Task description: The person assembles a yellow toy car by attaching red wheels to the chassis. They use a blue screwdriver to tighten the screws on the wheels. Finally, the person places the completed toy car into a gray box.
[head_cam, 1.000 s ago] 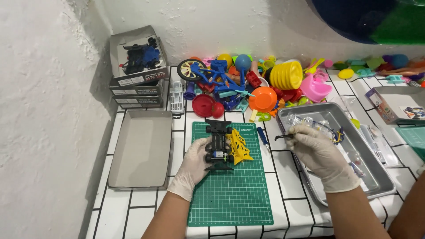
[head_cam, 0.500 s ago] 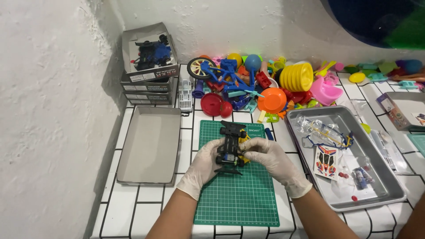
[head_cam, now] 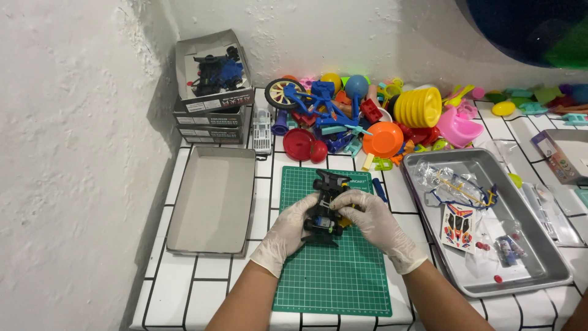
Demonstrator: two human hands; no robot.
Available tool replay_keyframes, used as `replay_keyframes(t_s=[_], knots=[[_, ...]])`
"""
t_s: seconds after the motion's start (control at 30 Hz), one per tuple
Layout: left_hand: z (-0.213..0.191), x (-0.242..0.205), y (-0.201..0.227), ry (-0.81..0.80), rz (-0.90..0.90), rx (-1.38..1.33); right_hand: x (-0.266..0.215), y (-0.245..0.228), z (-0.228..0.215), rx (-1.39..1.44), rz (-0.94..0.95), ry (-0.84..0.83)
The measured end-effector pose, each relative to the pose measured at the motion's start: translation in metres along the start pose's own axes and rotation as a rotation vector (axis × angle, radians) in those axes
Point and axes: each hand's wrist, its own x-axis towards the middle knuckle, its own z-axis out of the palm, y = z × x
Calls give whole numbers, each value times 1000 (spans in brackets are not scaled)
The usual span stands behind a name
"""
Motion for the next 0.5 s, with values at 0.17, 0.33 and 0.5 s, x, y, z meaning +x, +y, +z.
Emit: replay_keyframes(t_s=[0.17, 0.33, 0.5], knots=[[13, -15, 12, 61, 0, 43, -4, -1, 1, -100, -74, 37], [14, -17, 12, 109, 2, 79, -8, 16, 12, -322, -223, 162], [18, -21, 15, 116, -13, -24, -12, 16, 19, -367, -339, 297]])
